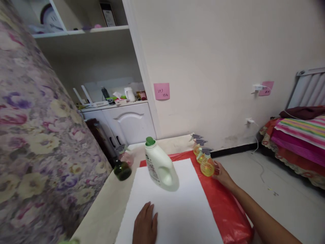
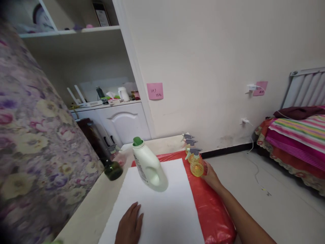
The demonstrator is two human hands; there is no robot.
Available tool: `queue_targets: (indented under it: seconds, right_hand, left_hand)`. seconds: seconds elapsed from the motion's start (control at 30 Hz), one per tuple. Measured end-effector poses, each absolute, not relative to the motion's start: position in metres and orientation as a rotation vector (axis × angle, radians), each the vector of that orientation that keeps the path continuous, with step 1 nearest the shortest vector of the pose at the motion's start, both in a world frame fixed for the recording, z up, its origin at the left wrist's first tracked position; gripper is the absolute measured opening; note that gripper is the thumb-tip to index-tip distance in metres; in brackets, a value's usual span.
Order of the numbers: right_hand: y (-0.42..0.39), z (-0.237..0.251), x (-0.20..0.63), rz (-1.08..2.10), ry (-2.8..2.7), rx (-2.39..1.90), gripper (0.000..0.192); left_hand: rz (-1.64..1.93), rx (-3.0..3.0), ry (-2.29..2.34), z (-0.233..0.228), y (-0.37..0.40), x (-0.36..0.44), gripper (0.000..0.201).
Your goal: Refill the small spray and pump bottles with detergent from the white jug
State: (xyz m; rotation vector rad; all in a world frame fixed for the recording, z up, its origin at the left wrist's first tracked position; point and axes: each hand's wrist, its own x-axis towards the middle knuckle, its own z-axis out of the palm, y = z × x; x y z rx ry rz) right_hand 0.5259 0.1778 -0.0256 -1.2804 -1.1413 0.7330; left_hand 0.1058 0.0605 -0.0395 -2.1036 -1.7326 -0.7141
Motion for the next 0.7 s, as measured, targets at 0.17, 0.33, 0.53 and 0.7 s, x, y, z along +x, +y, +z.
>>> queue_targets:
  seconds: [0.17, 0.33, 0.53, 0.7]
  right_hand:
    - [0.162, -0.010, 0.540, 0.587, -0.984, -1.363, 0.034]
    - [0.136, 0.017, 0.531, 0.600, -1.097, -1.261, 0.018]
    - [0.099, 0.024, 0.468, 0.769, -1.478, -1.115, 0.012]
    - [0.057, 0.006, 0.401, 0.847, -1.862, -1.021, 0.018]
  left_hand:
    - [-0.757, -2.110, -1.762, -0.036, 0.057, 0.111, 0.035]
    - [-0.777, -2.125, -1.823, -0.033, 0.048, 0.117, 0.033]
    - [-0.811, -2.122, -1.915, -0.032, 0.039, 0.120, 0.034]
    - [-0.938, -2.117, -1.918, -0.039, 0.038, 0.116, 0.033]
